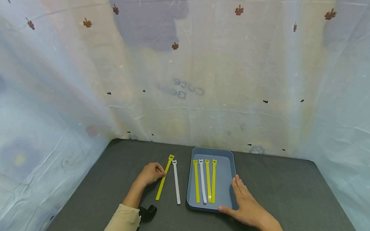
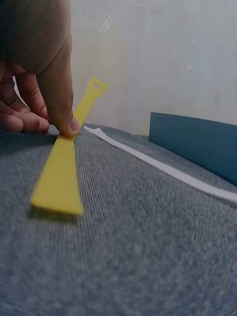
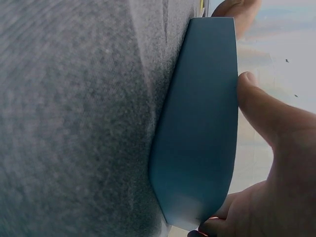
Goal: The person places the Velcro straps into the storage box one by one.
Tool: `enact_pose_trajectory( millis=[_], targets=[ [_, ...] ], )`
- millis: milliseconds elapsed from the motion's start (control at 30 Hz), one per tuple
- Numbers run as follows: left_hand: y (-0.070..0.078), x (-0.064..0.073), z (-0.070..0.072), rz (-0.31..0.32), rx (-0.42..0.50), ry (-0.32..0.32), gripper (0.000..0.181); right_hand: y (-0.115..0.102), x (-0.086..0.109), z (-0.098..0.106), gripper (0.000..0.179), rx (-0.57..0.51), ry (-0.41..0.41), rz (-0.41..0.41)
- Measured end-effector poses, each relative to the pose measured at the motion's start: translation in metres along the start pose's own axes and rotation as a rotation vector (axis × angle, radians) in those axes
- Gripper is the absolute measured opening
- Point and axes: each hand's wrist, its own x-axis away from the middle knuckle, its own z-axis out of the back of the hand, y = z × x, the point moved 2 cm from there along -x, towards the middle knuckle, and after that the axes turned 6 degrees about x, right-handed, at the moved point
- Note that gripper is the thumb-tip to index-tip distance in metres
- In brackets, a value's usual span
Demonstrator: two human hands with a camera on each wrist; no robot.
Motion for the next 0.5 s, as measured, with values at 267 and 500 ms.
enact_pose_trajectory(
  millis=[267,500],
  targets=[
    [0.000,0.001,0.006,-0.007,0.047,-0.038,0.012,0.001,0.000,-0.001,0.129,-0.004,-0.008,-0.004],
    [0.009,0.002,0.012,-0.029,0.147,-0.077,0.010,0.001,-0.001,-0.001,0.128,0.002,0.001,0.005]
  ],
)
